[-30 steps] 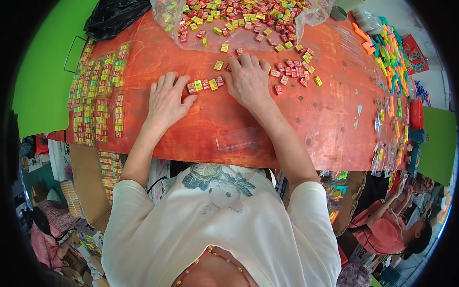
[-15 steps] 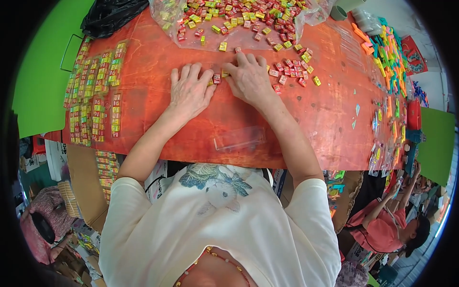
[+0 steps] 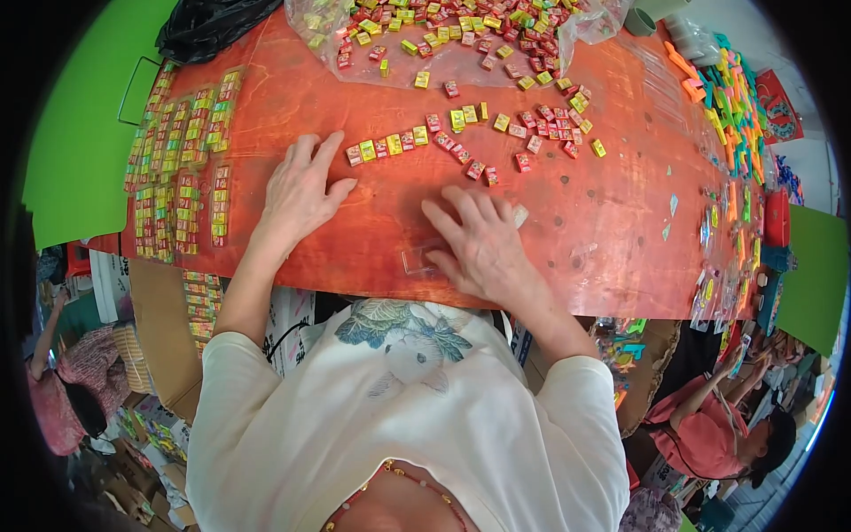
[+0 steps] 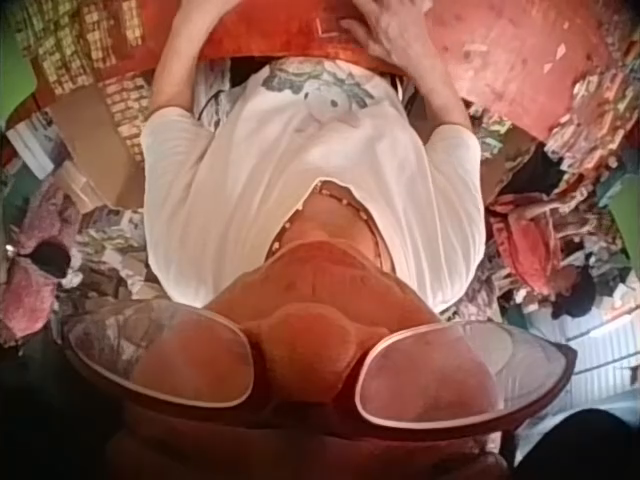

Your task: Arrange small toy blocks into rows and slide them into plastic sleeves for packaging.

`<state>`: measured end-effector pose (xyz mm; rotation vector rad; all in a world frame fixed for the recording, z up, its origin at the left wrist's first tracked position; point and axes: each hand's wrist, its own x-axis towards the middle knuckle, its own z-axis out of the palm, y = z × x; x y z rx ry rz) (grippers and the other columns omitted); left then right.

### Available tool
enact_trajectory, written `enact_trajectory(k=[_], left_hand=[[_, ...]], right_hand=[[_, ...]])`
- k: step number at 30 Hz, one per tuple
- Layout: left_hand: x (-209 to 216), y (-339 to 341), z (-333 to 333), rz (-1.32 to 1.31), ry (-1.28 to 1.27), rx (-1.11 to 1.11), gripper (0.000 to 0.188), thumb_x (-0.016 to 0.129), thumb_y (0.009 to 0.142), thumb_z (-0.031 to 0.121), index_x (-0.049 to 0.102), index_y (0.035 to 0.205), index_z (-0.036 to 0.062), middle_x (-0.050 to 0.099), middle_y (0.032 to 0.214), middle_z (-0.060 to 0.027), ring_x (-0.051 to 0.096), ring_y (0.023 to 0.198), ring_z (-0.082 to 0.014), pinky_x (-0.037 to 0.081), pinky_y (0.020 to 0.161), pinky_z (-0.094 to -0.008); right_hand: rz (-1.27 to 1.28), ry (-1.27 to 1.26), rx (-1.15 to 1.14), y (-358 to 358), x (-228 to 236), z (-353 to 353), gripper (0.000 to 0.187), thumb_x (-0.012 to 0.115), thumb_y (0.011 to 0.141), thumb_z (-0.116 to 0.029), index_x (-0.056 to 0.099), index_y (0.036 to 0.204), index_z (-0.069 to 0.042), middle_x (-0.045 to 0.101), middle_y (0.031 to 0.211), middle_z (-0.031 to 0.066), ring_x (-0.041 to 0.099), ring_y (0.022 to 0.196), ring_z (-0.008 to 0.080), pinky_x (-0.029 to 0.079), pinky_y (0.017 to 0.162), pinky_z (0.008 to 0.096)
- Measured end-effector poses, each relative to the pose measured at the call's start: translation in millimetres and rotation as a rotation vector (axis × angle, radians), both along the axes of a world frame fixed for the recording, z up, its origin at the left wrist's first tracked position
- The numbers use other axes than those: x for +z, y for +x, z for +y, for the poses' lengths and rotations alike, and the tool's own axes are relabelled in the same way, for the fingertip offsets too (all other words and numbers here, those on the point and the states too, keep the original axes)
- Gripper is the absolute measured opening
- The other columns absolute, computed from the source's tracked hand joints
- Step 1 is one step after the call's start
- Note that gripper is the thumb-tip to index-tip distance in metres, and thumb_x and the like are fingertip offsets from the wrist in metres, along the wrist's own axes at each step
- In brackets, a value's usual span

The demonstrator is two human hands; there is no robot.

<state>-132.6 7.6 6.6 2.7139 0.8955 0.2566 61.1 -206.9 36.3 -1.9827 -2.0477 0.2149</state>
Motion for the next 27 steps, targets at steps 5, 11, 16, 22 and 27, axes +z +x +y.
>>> enact_trajectory(k=[5,11,16,22,27], left_hand=[[-1,12,-8,-0.028,-0.002,-0.051,0.064,0.075,0.084,0.028,0.052,0.14,0.0073,0.053,0.119,-0.0171,0.058,0.11,-0.036,0.054,0.086,-0.0469],[0,16,-8,-0.012,-0.045,-0.011,0.063,0.073,0.087,0.028,0.051,0.142,0.0085,0.052,0.126,-0.0154,0.057,0.115,-0.0362,0.053,0.09,-0.0464],[-8,16,-8,-0.097,-0.004,0.005,0.061,0.073,0.085,0.027,0.053,0.139,0.006,0.053,0.12,-0.0179,0.058,0.11,-0.0373,0.055,0.087,-0.0467],[2,24,-5,-0.025,-0.071,0.039,0.062,0.073,0.087,0.029,0.051,0.142,0.008,0.052,0.127,-0.0161,0.058,0.115,-0.0373,0.054,0.089,-0.0467],[-9,22,-5,-0.153,0.033,0.004,0.061,0.074,0.084,0.03,0.053,0.136,0.0057,0.052,0.117,-0.0177,0.061,0.103,-0.0374,0.056,0.076,-0.0472]], right_hand=[[-0.001,0.097,0.016,-15,-29,-4,0.054,0.071,0.085,-0.025,0.056,0.134,-0.006,0.051,0.133,0.0139,0.052,0.12,0.0313,0.04,0.097,0.043],[0.005,0.174,-0.014,-35,-41,30,0.058,0.071,0.085,-0.027,0.054,0.134,0.001,0.052,0.131,0.0166,0.052,0.119,0.0317,0.04,0.097,0.0454],[0.038,0.238,-0.133,-8,-35,45,0.044,0.07,0.088,-0.021,0.06,0.129,-0.01,0.056,0.123,0.0136,0.054,0.112,0.0322,0.04,0.096,0.0474],[-0.126,0.278,-0.304,62,-32,80,0.035,0.069,0.087,-0.017,0.066,0.122,-0.015,0.06,0.115,0.0073,0.058,0.106,0.0288,0.042,0.091,0.0452],[-0.113,0.257,-0.284,86,-40,115,0.031,0.067,0.088,-0.02,0.066,0.118,-0.013,0.061,0.111,0.0083,0.058,0.109,0.0291,0.043,0.093,0.0461]])
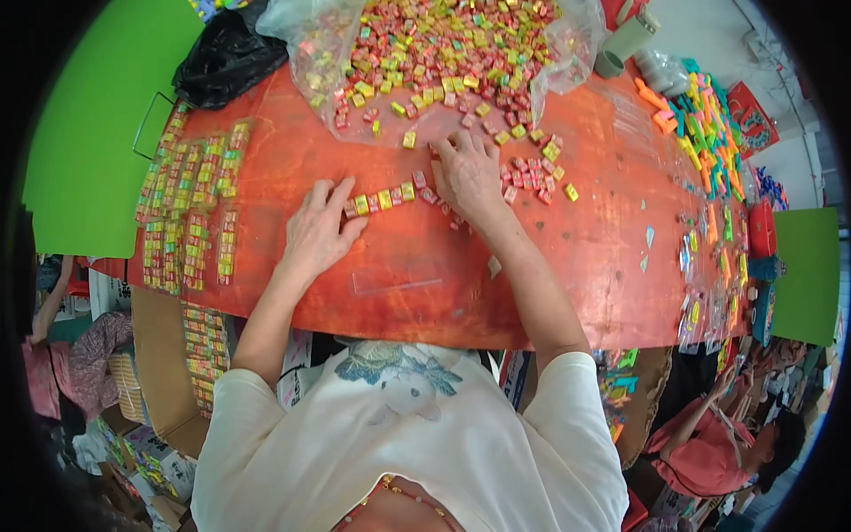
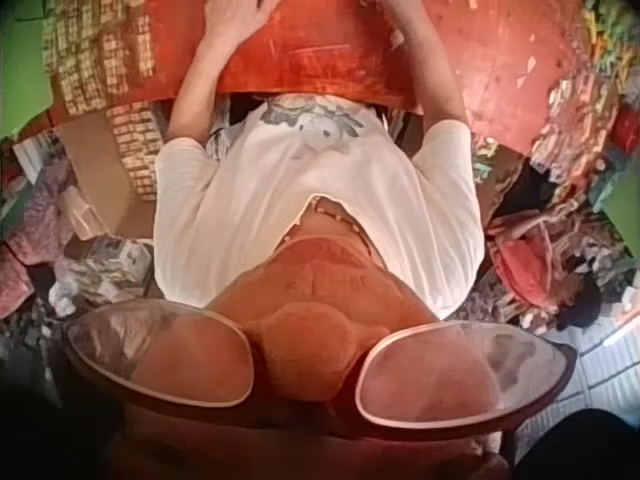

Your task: Arrange small toy blocks into rows and slide them into plastic sleeves for packaging.

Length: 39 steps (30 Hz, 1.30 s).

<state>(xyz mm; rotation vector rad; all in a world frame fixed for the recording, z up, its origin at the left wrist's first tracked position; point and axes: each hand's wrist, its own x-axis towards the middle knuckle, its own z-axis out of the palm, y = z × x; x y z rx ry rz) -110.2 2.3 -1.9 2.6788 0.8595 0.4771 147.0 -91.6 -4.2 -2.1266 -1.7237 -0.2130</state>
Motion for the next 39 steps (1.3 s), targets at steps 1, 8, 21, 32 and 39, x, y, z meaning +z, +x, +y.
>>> enact_trajectory(k=[1,8,21,32,39], left_hand=[[-2,-1,-1,-0.031,0.021,-0.002,0.062,0.074,0.085,0.032,0.053,0.136,0.0057,0.053,0.117,-0.0179,0.062,0.103,-0.0372,0.056,0.075,-0.0471],[-15,-8,3,-0.341,-0.003,0.106,0.043,0.068,0.09,0.03,0.062,0.125,0.0053,0.061,0.109,-0.014,0.065,0.097,-0.0345,0.055,0.075,-0.0432],[-25,-12,16,-0.651,-0.345,0.294,0.014,0.061,0.095,0.003,0.065,0.109,0.0003,0.061,0.089,-0.0087,0.06,0.08,-0.016,0.05,0.073,-0.03],[-34,-9,28,-0.654,-0.359,0.33,0.016,0.063,0.094,0.003,0.066,0.109,-0.0007,0.068,0.099,-0.0111,0.066,0.09,-0.0164,0.053,0.081,-0.029],[-25,-8,19,-0.628,-0.209,0.262,0.024,0.067,0.09,0.005,0.065,0.114,0.0019,0.064,0.103,-0.0112,0.064,0.089,-0.0206,0.052,0.076,-0.0306]], right_hand=[[-0.016,-0.011,-0.019,3,0,10,0.029,0.067,0.088,-0.02,0.067,0.115,-0.012,0.061,0.11,0.0082,0.059,0.109,0.0286,0.043,0.094,0.0467],[0.021,0.071,-0.016,36,-19,66,0.023,0.064,0.089,-0.021,0.069,0.11,-0.013,0.064,0.104,0.0096,0.061,0.106,0.0298,0.046,0.09,0.049],[-0.221,0.046,-0.441,138,-5,89,0.021,0.063,0.086,-0.021,0.067,0.1,-0.006,0.063,0.105,0.0131,0.063,0.1,0.032,0.046,0.084,0.0474],[-0.223,0.152,-0.223,148,-3,69,0.029,0.074,0.083,-0.02,0.065,0.108,-0.008,0.064,0.111,0.0124,0.064,0.1,0.031,0.048,0.083,0.0516],[0.281,0.06,0.384,41,3,26,0.032,0.071,0.083,-0.014,0.063,0.114,-0.008,0.066,0.095,0.0094,0.064,0.093,0.0289,0.044,0.086,0.045]])
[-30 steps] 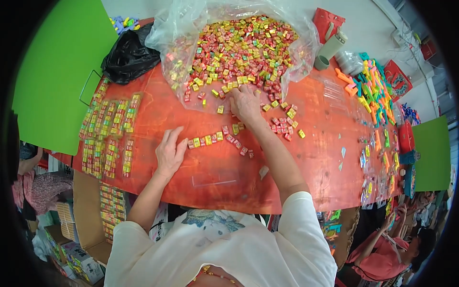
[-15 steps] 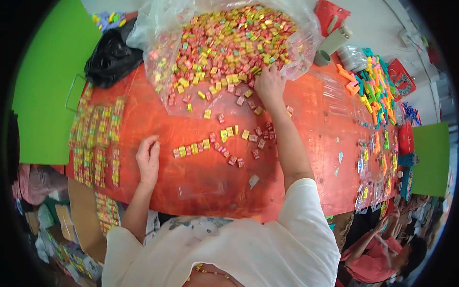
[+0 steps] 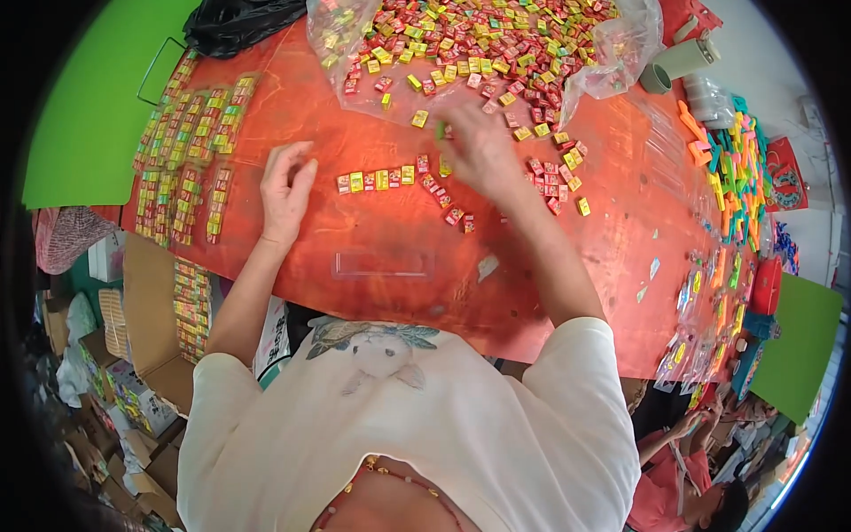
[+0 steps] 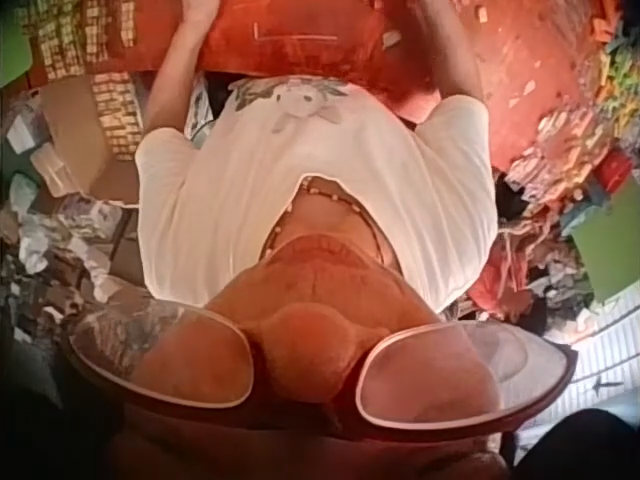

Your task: Arrange small toy blocks into rows and slide them into plastic sleeves for packaging.

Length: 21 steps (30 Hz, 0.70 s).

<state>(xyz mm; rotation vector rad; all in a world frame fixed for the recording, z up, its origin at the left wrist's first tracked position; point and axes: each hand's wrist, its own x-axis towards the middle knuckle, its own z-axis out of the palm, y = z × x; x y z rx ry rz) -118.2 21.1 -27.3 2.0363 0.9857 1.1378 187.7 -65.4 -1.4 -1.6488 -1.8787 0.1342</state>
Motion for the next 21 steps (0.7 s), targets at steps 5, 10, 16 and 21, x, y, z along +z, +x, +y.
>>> enact_trajectory(k=[5,10,16,21], left_hand=[[10,27,-29,0.306,0.343,-0.208,0.04,0.072,0.084,0.026,0.063,0.119,0.0078,0.057,0.126,-0.0141,0.053,0.12,-0.034,0.039,0.1,-0.0497],[16,66,-41,0.51,0.405,-0.24,0.047,0.073,0.082,0.029,0.062,0.122,0.0067,0.055,0.131,-0.0156,0.047,0.126,-0.0349,0.03,0.105,-0.0551],[3,81,-40,0.635,0.354,-0.248,0.039,0.07,0.083,0.026,0.064,0.116,0.0081,0.056,0.127,-0.0136,0.048,0.125,-0.0329,0.027,0.105,-0.0604],[-5,74,-37,0.588,0.435,-0.215,0.034,0.071,0.08,0.026,0.064,0.109,0.0094,0.056,0.124,-0.0132,0.049,0.121,-0.0327,0.029,0.102,-0.066]], right_hand=[[-0.014,-0.125,0.094,-36,-3,-6,0.033,0.07,0.084,-0.015,0.061,0.116,-0.01,0.065,0.097,0.0085,0.062,0.098,0.0286,0.042,0.092,0.0454],[-0.117,-0.16,-0.008,-33,-3,-21,0.034,0.071,0.083,-0.014,0.061,0.115,-0.01,0.065,0.1,0.008,0.06,0.104,0.0283,0.042,0.092,0.0457],[-0.176,-0.242,-0.044,-32,6,-36,0.039,0.071,0.083,-0.013,0.062,0.121,-0.01,0.065,0.108,0.0098,0.06,0.109,0.0298,0.043,0.09,0.0453],[-0.121,-0.182,-0.001,-49,6,-25,0.037,0.07,0.083,-0.012,0.064,0.119,-0.011,0.065,0.105,0.009,0.061,0.105,0.0284,0.043,0.091,0.0429]])
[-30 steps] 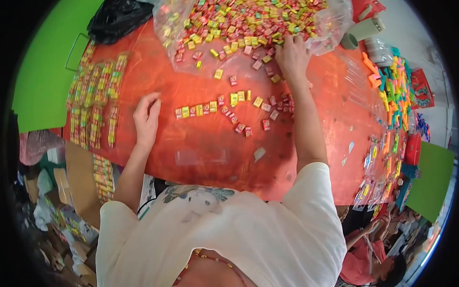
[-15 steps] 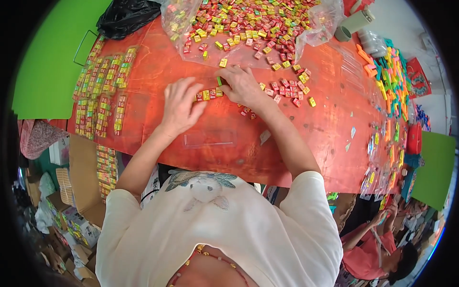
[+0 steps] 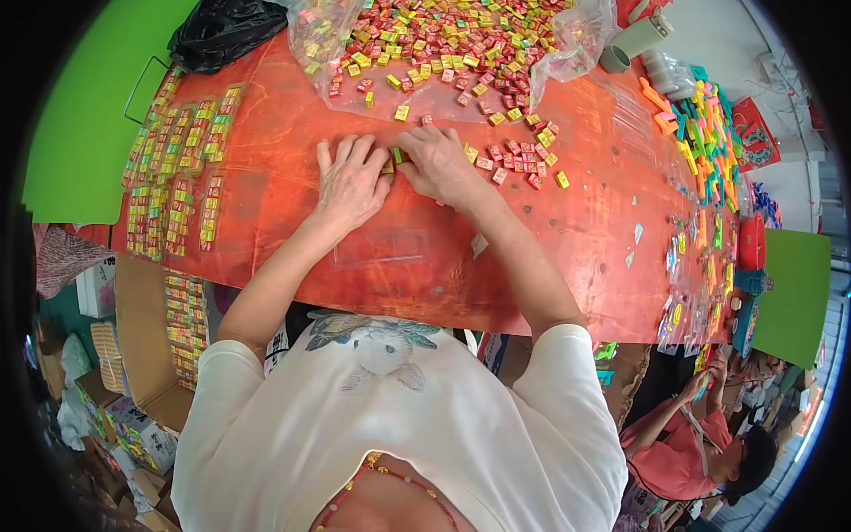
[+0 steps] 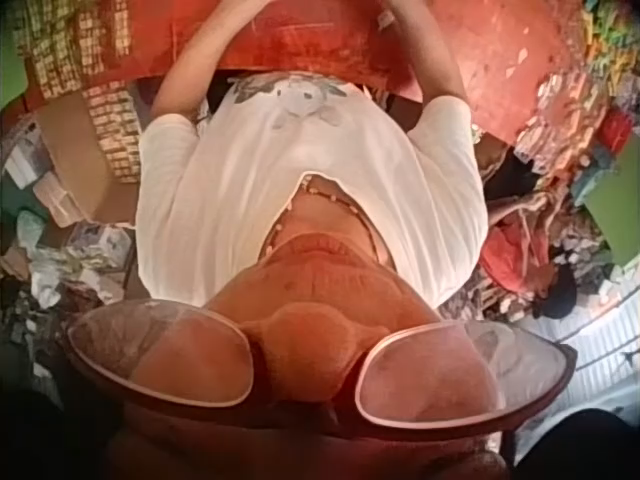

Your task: Arrange small toy blocks into rows and slide them into plastic sleeves for packaging.

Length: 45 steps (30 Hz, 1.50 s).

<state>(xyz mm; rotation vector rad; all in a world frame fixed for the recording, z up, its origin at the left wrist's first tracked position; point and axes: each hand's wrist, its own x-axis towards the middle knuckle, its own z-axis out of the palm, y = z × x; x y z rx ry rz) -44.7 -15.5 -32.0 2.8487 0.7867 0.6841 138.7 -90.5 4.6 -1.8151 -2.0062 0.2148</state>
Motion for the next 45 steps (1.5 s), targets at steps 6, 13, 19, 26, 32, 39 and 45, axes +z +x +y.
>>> enact_trajectory(k=[6,13,19,26,32,39,45], left_hand=[[-3,-9,3,-0.049,-0.036,0.041,0.035,0.07,0.081,0.025,0.065,0.112,0.0105,0.055,0.129,-0.0122,0.048,0.126,-0.0318,0.026,0.104,-0.0671],[27,-41,8,0.029,-0.2,0.071,0.067,0.072,0.084,0.033,0.05,0.143,0.0127,0.047,0.144,-0.0196,0.05,0.126,-0.036,0.038,0.102,-0.0559],[44,-83,16,0.212,-0.409,0.145,0.069,0.074,0.086,0.023,0.045,0.147,0.01,0.049,0.133,-0.0179,0.056,0.119,-0.0378,0.052,0.093,-0.0473],[27,-62,7,0.163,-0.307,0.048,0.049,0.071,0.087,0.018,0.055,0.132,0.0058,0.051,0.115,-0.0188,0.062,0.103,-0.0377,0.058,0.078,-0.0481],[29,-61,4,0.119,-0.278,0.047,0.024,0.066,0.091,0.015,0.06,0.112,0.0057,0.053,0.104,-0.0183,0.065,0.096,-0.0374,0.059,0.072,-0.0484],[60,-84,-46,0.046,-0.354,-0.033,0.027,0.066,0.092,0.015,0.061,0.117,0.0071,0.053,0.101,-0.0175,0.065,0.093,-0.0367,0.058,0.071,-0.0486],[38,-96,-77,0.09,-0.287,-0.124,0.032,0.066,0.089,0.014,0.061,0.12,0.005,0.051,0.1,-0.0167,0.064,0.087,-0.0338,0.059,0.068,-0.0431]], right_hand=[[-0.178,0.024,-0.007,-1,2,-2,0.037,0.07,0.083,-0.013,0.064,0.119,-0.011,0.064,0.1,0.0082,0.06,0.104,0.0282,0.042,0.093,0.0424],[-0.214,0.012,0.084,-14,4,5,0.041,0.072,0.08,-0.014,0.064,0.121,-0.012,0.061,0.108,0.0077,0.059,0.108,0.0278,0.042,0.091,0.0435],[-0.133,-0.133,0.076,-9,2,7,0.044,0.074,0.081,-0.015,0.063,0.123,-0.011,0.059,0.11,0.0098,0.059,0.109,0.0305,0.043,0.091,0.0451],[-0.066,-0.016,0.125,-21,-9,8,0.038,0.073,0.086,-0.017,0.065,0.123,-0.011,0.059,0.103,0.0112,0.061,0.1,0.0323,0.048,0.083,0.045],[-0.112,0.009,0.041,-35,-1,-2,0.031,0.071,0.087,-0.016,0.067,0.118,-0.012,0.059,0.098,0.0104,0.061,0.094,0.0312,0.046,0.081,0.045],[-0.158,0.027,0.015,-60,36,-63,0.024,0.07,0.087,-0.016,0.067,0.11,-0.011,0.058,0.091,0.01,0.061,0.088,0.0285,0.042,0.084,0.0424],[-0.103,-0.069,-0.058,-81,16,-109,0.032,0.074,0.086,-0.016,0.067,0.117,-0.01,0.059,0.1,0.0095,0.061,0.096,0.0284,0.043,0.086,0.0405]])
